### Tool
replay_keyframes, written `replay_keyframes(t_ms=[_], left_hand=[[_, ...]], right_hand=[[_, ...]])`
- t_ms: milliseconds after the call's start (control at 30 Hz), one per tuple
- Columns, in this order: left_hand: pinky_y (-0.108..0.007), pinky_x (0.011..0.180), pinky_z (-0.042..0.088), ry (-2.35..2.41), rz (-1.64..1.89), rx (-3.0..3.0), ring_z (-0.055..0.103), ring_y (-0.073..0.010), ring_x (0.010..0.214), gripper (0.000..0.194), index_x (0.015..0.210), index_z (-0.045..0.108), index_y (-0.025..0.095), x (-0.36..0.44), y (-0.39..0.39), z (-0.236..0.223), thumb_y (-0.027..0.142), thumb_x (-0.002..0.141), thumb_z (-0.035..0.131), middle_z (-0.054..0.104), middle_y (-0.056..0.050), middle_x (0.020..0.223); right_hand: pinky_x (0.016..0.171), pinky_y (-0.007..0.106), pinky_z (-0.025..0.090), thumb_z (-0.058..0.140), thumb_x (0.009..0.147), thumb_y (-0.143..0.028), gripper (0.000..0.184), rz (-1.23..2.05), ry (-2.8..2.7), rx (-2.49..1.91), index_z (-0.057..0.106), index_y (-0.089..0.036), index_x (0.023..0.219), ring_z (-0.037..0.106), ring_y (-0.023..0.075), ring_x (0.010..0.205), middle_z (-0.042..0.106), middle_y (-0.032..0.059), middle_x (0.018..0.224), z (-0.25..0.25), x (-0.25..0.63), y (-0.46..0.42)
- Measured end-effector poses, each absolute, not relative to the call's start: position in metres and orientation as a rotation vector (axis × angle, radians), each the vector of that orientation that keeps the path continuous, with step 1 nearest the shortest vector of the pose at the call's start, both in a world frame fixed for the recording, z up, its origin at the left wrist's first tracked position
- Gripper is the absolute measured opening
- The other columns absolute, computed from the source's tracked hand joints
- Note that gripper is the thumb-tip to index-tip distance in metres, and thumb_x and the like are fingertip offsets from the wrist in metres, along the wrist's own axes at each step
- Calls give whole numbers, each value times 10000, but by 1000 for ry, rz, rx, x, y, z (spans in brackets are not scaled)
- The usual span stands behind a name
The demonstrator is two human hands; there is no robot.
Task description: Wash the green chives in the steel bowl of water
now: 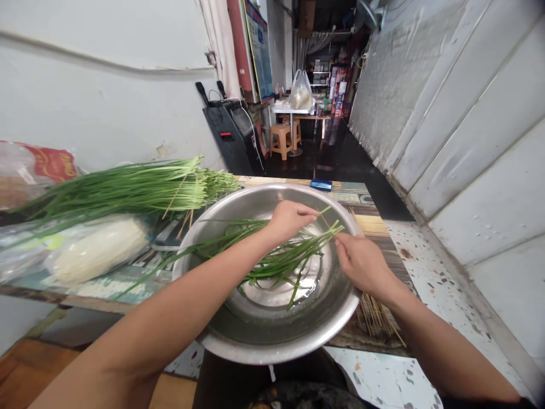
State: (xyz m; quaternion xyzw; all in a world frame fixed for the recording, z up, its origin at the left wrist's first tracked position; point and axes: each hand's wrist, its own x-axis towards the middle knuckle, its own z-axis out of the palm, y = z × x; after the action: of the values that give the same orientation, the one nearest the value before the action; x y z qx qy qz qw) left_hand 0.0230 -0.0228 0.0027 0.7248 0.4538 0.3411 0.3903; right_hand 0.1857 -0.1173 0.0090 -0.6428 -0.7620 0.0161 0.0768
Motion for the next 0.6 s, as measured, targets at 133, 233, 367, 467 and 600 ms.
replay_keyframes(t_ms=[133, 233, 367, 467, 600], left_hand=[[-257, 815, 465, 891, 501, 2033, 637, -154, 842, 217, 876, 751, 233, 14, -18, 23, 157, 717, 625, 728, -14, 890], [-279, 848, 446, 1228, 595, 2155, 629, -172, 876, 237, 909, 748, 221, 2, 1, 19, 151, 743, 593, 720, -38, 936], [-312, 873, 426, 1606, 480, 2288, 606, -226, 973, 227, 948, 735, 214, -9, 22, -10, 230, 754, 618, 699, -62, 1007], [-342, 890, 408, 1732, 270, 2353, 592, -264, 1014, 231, 958, 729, 199, -13, 25, -30, 225, 760, 613, 686, -98, 1031], [-319, 854, 414, 1781, 143, 2346, 617, -259, 939, 170, 845, 742, 155, -21, 30, -42, 190, 745, 609, 696, -131, 922]], right_hand=[[598, 271, 258, 297, 903, -235, 276, 55, -2259, -1901, 557, -184, 827, 552, 169, 644, 651, 50, 719, 7, 187, -116], [595, 271, 249, 311, 901, -237, 272, 36, -2283, -1884, 546, -188, 774, 545, 167, 650, 638, 44, 698, 6, 187, -116], [591, 271, 240, 323, 896, -235, 263, 1, -2318, -1866, 533, -192, 745, 528, 166, 643, 616, 36, 661, 5, 188, -116], [591, 274, 237, 317, 898, -235, 265, -16, -2332, -1862, 517, -193, 730, 523, 166, 637, 607, 36, 651, 5, 188, -116], [591, 276, 234, 321, 894, -235, 251, -5, -2333, -1880, 512, -194, 737, 522, 169, 647, 600, 39, 652, 5, 187, -117]])
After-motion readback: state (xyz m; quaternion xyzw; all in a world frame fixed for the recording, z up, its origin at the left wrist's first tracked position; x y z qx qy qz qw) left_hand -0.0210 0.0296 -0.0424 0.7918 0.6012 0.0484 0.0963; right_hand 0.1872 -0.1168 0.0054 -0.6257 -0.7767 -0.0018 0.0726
